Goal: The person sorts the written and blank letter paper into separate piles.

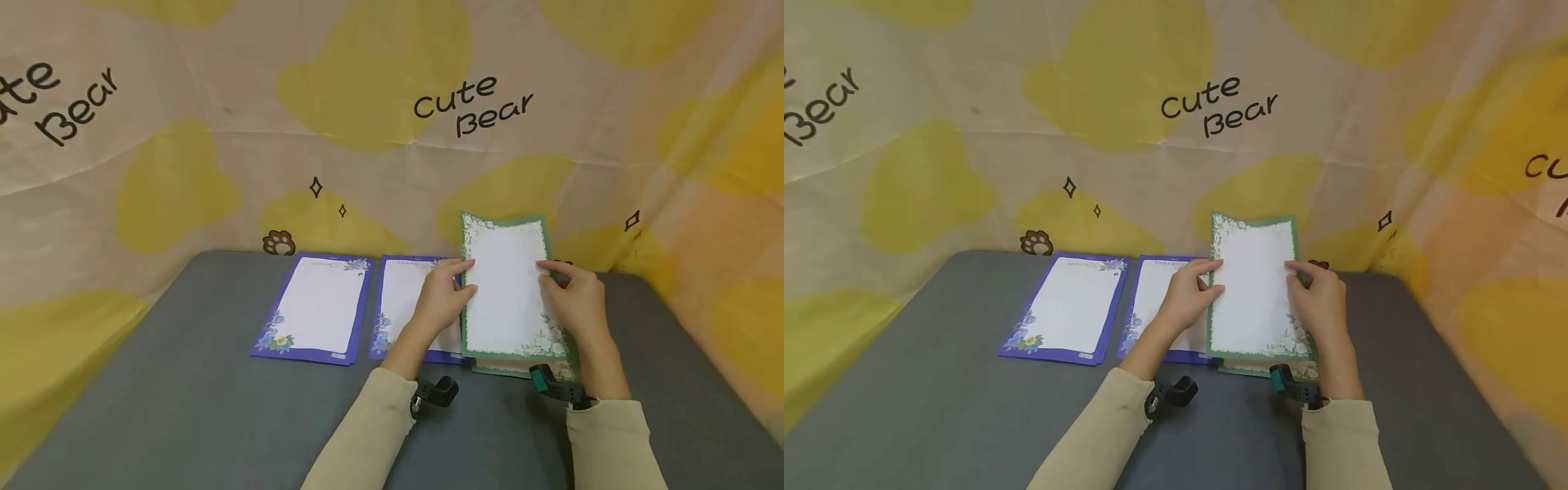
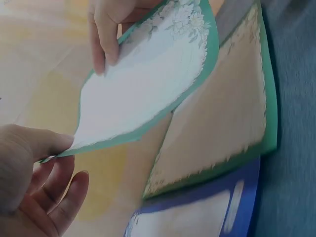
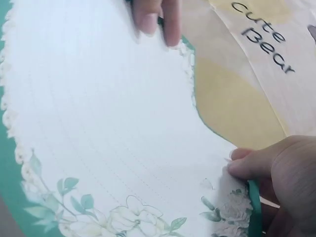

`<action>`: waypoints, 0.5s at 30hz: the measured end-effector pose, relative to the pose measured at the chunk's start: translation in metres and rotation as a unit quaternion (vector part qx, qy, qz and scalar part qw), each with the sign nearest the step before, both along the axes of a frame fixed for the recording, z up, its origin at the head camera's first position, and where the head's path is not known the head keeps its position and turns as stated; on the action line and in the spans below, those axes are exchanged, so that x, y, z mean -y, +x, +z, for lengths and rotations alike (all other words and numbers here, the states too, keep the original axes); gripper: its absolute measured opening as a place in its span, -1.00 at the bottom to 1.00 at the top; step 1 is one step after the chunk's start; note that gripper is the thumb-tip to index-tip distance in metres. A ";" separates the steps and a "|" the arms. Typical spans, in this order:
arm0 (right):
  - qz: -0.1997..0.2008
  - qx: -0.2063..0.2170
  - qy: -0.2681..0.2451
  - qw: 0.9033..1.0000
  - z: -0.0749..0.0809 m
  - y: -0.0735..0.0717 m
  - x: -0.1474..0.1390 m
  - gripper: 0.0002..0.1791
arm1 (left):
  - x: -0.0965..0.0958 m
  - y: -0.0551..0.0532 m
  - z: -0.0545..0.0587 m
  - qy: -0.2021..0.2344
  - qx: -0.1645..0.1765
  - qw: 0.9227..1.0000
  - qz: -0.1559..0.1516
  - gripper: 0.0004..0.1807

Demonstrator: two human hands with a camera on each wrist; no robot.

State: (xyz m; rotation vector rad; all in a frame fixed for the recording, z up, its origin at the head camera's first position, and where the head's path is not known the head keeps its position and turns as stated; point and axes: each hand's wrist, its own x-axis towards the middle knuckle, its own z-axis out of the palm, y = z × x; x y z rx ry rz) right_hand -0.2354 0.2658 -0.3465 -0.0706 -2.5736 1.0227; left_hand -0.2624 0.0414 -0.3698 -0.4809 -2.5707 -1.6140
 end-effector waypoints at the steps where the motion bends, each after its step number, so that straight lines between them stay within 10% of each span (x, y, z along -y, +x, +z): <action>1: -0.001 0.005 -0.003 1.000 0.000 0.002 -0.004 -0.62 | -0.004 0.000 0.000 -0.006 -0.002 1.000 -0.001 -0.48; 15: -0.018 0.031 0.023 0.999 -0.010 -0.003 -0.033 -0.59 | -0.035 -0.001 -0.014 -0.022 0.013 1.000 0.003 -0.47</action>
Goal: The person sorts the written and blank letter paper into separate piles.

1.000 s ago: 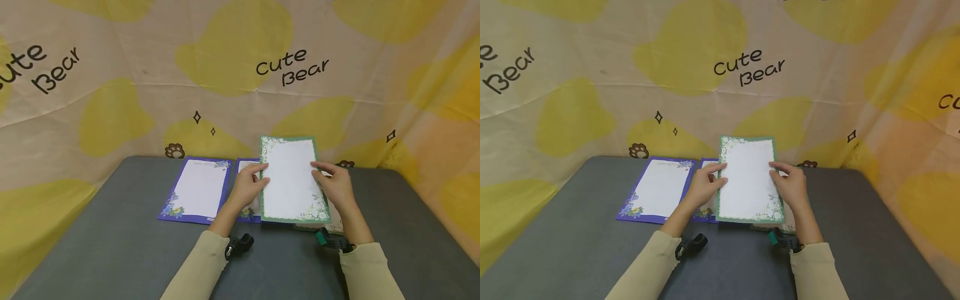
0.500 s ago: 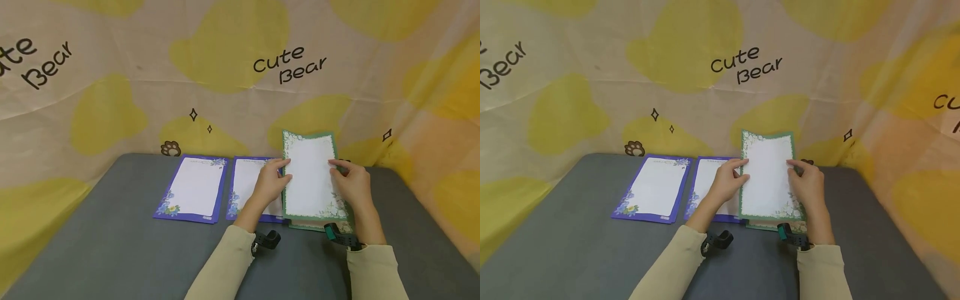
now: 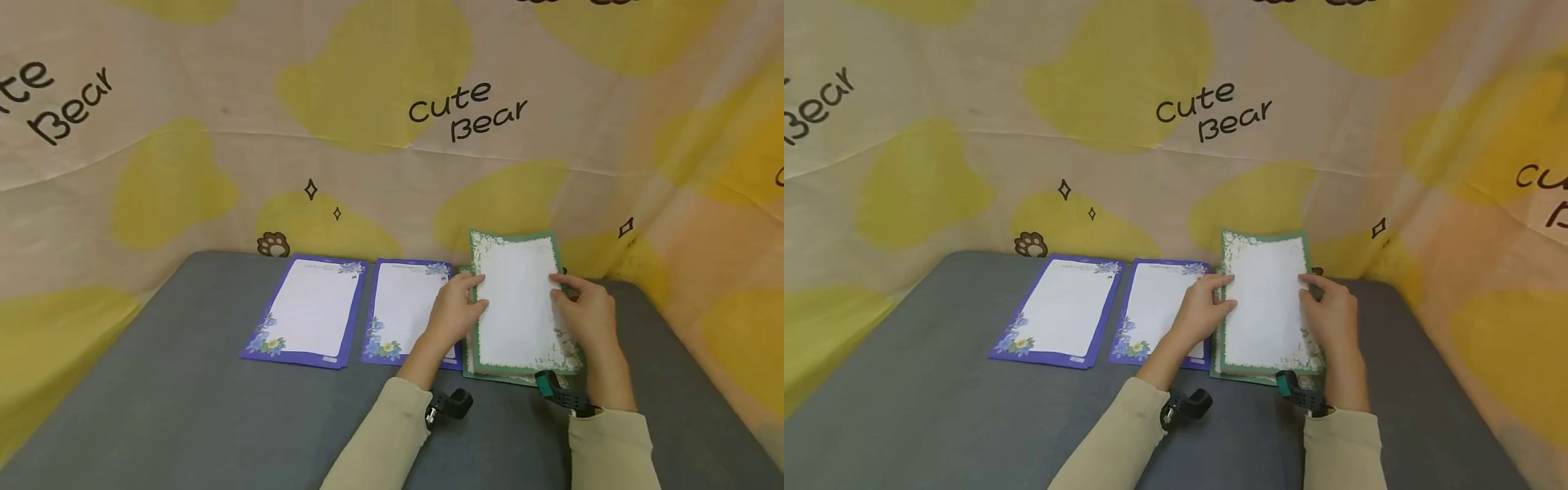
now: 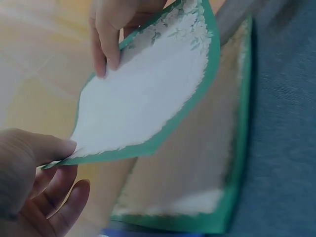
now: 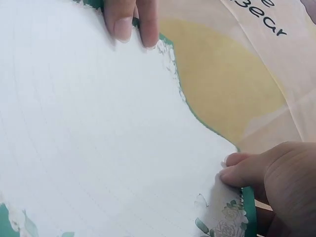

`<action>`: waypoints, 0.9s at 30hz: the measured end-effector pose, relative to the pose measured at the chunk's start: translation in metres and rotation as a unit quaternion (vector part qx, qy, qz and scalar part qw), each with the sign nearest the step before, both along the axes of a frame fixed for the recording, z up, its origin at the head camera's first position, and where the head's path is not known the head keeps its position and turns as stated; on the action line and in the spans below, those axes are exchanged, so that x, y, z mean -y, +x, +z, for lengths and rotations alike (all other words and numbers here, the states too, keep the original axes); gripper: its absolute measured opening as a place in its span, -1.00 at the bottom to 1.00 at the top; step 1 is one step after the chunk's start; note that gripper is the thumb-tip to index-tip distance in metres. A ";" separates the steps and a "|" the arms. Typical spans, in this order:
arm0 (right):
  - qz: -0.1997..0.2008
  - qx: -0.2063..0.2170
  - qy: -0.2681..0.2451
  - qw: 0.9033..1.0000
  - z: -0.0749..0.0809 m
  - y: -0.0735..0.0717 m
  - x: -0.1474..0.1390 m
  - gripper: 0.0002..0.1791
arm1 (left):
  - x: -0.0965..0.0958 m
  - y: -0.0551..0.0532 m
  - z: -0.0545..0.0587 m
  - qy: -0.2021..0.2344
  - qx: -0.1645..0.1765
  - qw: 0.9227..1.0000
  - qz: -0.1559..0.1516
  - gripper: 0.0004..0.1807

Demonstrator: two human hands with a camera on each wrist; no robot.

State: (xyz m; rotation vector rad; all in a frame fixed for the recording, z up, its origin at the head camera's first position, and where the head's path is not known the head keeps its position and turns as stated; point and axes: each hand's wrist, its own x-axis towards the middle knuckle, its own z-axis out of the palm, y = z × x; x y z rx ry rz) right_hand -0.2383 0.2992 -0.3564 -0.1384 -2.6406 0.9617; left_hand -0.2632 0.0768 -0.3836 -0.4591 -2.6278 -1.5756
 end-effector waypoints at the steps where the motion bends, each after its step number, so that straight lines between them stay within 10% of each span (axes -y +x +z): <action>1: 0.002 0.004 0.001 1.000 -0.001 -0.001 0.000 -0.59 | 0.000 0.000 -0.003 -0.003 0.003 1.000 0.003 -0.47; 10: -0.010 0.074 -0.019 0.997 -0.021 -0.006 0.003 -0.53 | -0.006 0.002 -0.022 -0.094 -0.024 0.995 0.027 -0.48; 27: -0.085 0.056 0.042 0.994 -0.061 -0.013 0.018 -0.59 | -0.005 0.002 -0.043 -0.165 -0.028 0.984 0.056 -0.53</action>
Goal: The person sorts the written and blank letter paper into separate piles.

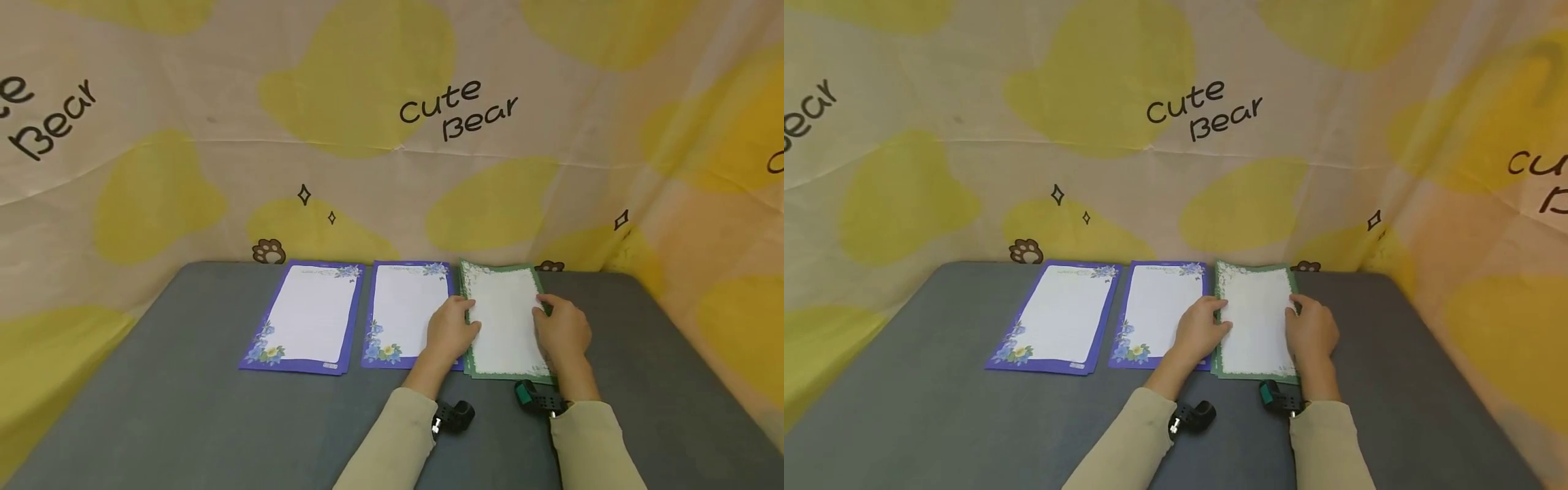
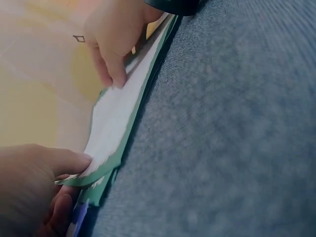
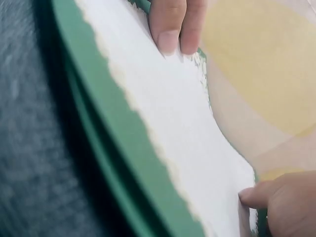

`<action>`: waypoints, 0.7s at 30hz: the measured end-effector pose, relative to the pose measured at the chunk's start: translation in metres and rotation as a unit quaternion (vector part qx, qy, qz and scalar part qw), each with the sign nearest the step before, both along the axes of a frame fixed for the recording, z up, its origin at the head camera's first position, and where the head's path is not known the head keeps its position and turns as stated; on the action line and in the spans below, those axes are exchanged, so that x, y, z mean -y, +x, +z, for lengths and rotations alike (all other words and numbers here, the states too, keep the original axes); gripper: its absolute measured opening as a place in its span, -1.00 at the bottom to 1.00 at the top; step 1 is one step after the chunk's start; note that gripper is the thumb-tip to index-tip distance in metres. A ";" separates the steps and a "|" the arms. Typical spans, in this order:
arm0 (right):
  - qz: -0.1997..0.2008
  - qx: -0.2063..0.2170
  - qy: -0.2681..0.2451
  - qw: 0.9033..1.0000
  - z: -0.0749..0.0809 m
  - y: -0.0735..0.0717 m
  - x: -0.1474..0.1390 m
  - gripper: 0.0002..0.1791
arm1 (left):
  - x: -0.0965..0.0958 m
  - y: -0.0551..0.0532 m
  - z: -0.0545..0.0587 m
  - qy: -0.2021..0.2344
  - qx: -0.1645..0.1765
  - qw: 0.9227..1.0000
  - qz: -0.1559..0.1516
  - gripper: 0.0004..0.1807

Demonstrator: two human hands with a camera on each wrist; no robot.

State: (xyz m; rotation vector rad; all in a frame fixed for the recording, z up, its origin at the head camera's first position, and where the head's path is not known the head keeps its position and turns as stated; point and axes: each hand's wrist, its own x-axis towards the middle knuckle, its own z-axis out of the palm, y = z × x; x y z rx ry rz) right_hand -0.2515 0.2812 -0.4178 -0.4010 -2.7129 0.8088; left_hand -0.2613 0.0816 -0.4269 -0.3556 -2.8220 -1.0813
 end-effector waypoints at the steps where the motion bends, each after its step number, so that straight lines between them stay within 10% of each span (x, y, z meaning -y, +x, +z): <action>1: -0.002 -0.002 0.004 1.000 -0.001 0.000 0.000 -0.59 | 0.000 0.000 0.000 -0.006 0.002 1.000 -0.003 -0.53; 9: -0.001 -0.026 0.018 0.999 -0.010 -0.001 0.004 -0.65 | 0.000 0.000 -0.003 -0.038 -0.005 0.999 0.000 -0.52; 21: -0.016 -0.042 0.056 0.997 -0.008 -0.002 0.002 -0.67 | 0.000 0.008 0.013 0.100 0.012 0.994 0.030 -0.60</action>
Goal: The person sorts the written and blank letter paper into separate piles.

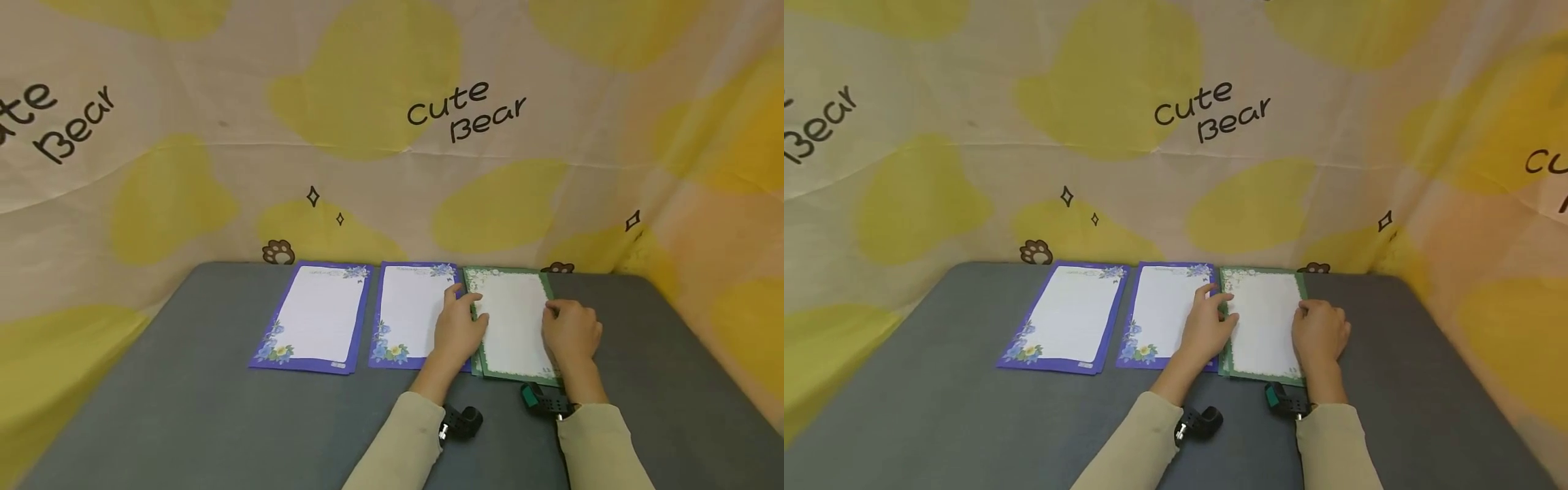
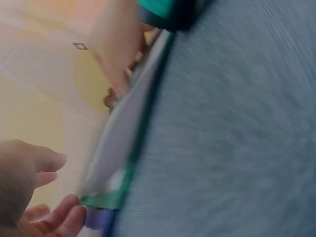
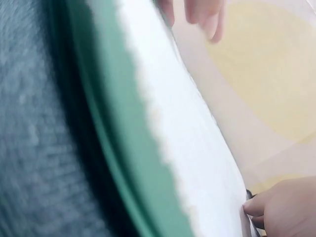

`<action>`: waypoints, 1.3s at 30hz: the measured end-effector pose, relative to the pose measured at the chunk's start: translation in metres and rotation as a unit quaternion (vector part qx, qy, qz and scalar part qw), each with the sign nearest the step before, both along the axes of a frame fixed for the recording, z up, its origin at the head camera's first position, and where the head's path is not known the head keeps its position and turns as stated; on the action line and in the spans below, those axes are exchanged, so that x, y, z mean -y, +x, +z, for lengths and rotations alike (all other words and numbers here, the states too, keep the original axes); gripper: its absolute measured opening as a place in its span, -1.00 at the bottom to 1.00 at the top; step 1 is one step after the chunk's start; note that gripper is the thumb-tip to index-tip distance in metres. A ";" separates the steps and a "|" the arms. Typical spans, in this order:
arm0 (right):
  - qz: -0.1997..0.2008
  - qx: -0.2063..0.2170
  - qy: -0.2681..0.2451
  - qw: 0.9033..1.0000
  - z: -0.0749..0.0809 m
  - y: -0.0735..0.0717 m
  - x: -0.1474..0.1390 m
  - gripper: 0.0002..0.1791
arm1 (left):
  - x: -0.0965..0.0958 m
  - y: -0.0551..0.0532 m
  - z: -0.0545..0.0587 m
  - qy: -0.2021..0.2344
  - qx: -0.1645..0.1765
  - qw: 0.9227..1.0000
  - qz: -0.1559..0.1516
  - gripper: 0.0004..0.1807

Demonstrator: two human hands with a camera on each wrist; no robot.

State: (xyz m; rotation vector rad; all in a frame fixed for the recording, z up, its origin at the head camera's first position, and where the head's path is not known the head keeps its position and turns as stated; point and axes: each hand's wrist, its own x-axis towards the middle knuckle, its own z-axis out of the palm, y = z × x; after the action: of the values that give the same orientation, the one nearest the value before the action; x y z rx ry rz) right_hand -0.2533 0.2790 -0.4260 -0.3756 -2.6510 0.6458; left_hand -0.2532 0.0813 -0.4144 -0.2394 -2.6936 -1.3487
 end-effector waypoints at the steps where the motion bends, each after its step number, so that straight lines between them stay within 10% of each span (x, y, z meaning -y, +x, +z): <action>1: -0.001 0.002 0.000 1.000 0.001 0.000 0.000 -0.67 | 0.002 0.000 0.003 0.000 -0.002 1.000 -0.004 -0.61; 15: 0.105 0.020 0.004 0.994 0.039 0.002 0.016 -0.62 | 0.074 -0.008 0.038 -0.122 -0.018 0.991 -0.059 -0.62; 23: 0.263 0.055 -0.065 0.961 0.046 -0.005 0.061 -0.56 | 0.132 -0.014 0.023 -0.106 -0.009 0.992 -0.071 -0.44; 39: 0.364 0.035 -0.023 0.931 0.013 -0.006 0.107 -0.28 | 0.155 -0.020 -0.010 -0.157 0.014 0.982 -0.100 -0.13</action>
State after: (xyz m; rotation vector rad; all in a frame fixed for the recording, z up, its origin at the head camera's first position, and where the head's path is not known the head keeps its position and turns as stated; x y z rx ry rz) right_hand -0.2591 0.1720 -0.4132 0.6250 -2.8124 0.9122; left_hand -0.2734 -0.0739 -0.4248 -0.5384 -2.9635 -0.9637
